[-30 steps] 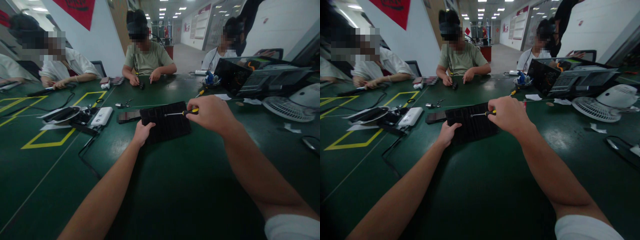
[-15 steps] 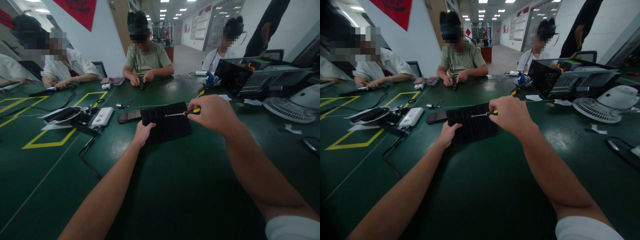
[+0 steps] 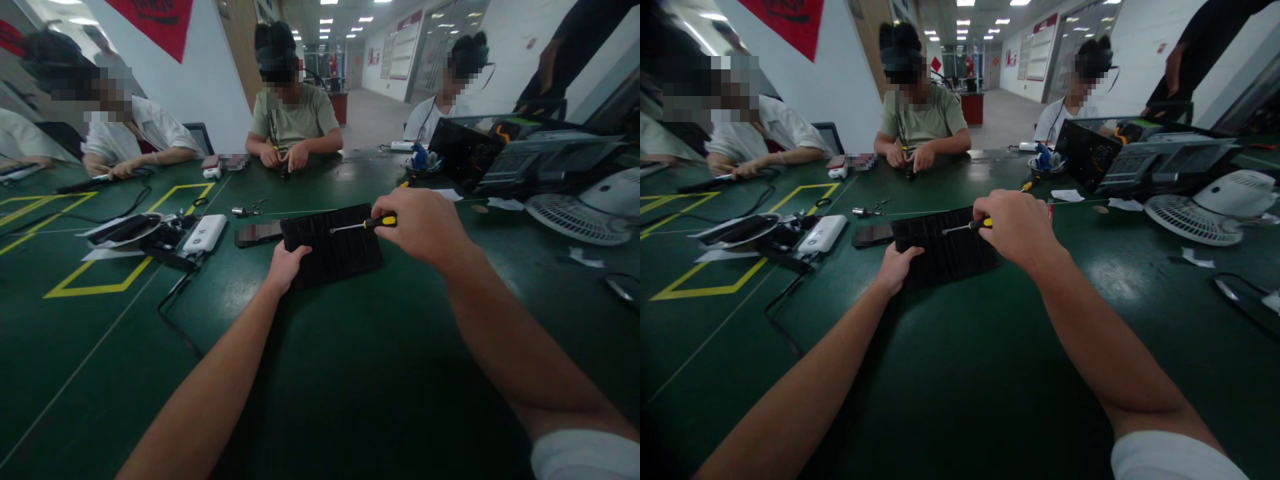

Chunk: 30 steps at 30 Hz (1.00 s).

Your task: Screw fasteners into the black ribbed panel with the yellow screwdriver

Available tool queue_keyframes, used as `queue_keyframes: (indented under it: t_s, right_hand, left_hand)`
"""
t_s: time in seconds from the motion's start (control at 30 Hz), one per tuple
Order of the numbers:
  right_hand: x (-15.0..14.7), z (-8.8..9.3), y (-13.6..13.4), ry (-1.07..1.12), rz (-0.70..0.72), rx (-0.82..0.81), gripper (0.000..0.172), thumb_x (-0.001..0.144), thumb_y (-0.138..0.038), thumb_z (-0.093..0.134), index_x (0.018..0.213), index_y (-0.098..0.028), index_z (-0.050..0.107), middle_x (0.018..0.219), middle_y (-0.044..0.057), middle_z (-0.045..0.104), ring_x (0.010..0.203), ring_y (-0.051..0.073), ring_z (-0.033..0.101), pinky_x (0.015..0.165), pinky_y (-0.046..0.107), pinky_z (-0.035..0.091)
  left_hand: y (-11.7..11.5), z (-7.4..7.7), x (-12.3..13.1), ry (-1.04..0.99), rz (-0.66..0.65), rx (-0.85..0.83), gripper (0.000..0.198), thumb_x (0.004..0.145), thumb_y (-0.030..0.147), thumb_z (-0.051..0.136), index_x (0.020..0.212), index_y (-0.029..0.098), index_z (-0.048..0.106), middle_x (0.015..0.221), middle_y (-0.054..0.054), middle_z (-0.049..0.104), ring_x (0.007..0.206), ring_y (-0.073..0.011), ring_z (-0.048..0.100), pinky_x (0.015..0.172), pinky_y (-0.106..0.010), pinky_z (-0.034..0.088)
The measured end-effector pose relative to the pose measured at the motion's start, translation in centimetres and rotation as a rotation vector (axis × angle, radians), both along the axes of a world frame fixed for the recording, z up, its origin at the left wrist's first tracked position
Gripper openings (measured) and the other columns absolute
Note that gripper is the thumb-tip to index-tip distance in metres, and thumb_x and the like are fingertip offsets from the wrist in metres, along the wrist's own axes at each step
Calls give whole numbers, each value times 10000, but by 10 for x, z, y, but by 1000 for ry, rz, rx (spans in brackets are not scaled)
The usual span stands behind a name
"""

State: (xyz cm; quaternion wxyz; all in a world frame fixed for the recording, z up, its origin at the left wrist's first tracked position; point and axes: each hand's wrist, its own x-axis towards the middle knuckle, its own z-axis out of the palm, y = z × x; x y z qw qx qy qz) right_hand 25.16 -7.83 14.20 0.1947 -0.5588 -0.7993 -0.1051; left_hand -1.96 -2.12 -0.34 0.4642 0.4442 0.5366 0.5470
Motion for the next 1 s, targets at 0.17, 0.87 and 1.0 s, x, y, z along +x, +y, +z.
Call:
queue_keyframes:
  t_s: [0.17, 0.87, 1.0]
  right_hand:
    - [1, -2, 1, -4, 26, 15, 157, 880, -254, 734, 1017, -260, 812, 1032, 70, 769, 928, 287, 671, 708, 385, 382]
    - [-2, 1, -1, -54, 29, 7, 189, 886, -228, 702, 1039, -263, 808, 1046, 75, 757, 924, 279, 653, 695, 377, 364]
    - [-1, 0, 0, -60, 26, 7, 192, 894, -231, 679, 1035, -262, 806, 1031, 74, 756, 907, 274, 652, 676, 373, 341]
  left_hand:
    - [0, 0, 0, 1, -6, 13, 381, 582, 309, 838, 917, 193, 699, 896, -36, 751, 872, -257, 715, 896, -441, 596]
    - [3, -5, -2, -17, -15, 12, 385, 580, 309, 849, 919, 190, 710, 899, -39, 763, 860, -254, 721, 851, -414, 599]
    - [2, -2, -1, -1, 5, 1, 386, 568, 309, 851, 909, 191, 711, 877, -32, 752, 841, -248, 711, 852, -416, 597]
